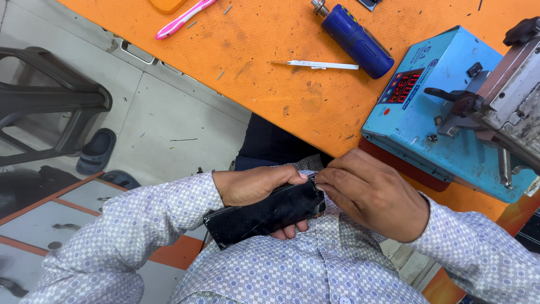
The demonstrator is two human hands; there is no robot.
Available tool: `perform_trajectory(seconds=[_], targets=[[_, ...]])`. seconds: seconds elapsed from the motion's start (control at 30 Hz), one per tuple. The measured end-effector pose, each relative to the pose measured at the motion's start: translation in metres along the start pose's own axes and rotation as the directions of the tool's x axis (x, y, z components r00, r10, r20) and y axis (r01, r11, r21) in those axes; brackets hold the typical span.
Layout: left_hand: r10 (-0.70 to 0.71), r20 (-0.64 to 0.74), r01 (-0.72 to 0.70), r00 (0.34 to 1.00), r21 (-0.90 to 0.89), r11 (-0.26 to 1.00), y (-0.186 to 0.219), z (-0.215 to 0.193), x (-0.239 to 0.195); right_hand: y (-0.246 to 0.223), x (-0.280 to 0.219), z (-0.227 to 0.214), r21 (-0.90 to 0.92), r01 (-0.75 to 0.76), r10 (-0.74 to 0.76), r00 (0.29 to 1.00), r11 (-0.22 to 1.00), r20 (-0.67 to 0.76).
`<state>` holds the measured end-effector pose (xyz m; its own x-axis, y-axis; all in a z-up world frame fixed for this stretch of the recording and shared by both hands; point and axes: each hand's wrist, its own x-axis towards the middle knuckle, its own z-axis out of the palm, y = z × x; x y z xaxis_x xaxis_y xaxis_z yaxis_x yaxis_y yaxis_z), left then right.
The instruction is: The person uses a handheld heat gun to apply heat to the edges of a cracked smartphone screen, then uses a metal prying tool to separate the screen from the frame. The person repeats heating and prying along the perimeter of the device.
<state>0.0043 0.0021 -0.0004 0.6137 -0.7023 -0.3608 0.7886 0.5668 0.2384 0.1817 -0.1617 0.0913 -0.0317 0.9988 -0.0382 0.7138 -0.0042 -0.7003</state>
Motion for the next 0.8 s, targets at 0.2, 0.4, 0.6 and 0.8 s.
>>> perform_trajectory(seconds=[0.2, 0.4, 0.6, 0.8], targets=[[0.078, -0.024, -0.077, 0.997, 0.063, 0.995, -0.001, 0.003, -0.001, -0.012, 0.001, 0.003, -0.065, -0.060, 0.057, 0.998, 0.996, -0.040], [0.014, -0.011, -0.014, 1.000, -0.016, 1.000, -0.008, -0.004, 0.005, -0.010, 0.002, 0.009, -0.149, -0.034, 0.048, 0.995, 0.988, 0.093], [-0.042, 0.088, 0.056, 0.995, -0.173, 0.983, -0.015, -0.014, 0.010, 0.001, -0.007, 0.015, -0.176, 0.189, -0.154, 0.968, 0.966, 0.198], [0.106, 0.166, -0.050, 0.980, -0.312, 0.949, -0.008, -0.017, -0.006, 0.014, -0.024, 0.013, -0.061, 0.053, -0.061, 0.989, 0.997, -0.134]])
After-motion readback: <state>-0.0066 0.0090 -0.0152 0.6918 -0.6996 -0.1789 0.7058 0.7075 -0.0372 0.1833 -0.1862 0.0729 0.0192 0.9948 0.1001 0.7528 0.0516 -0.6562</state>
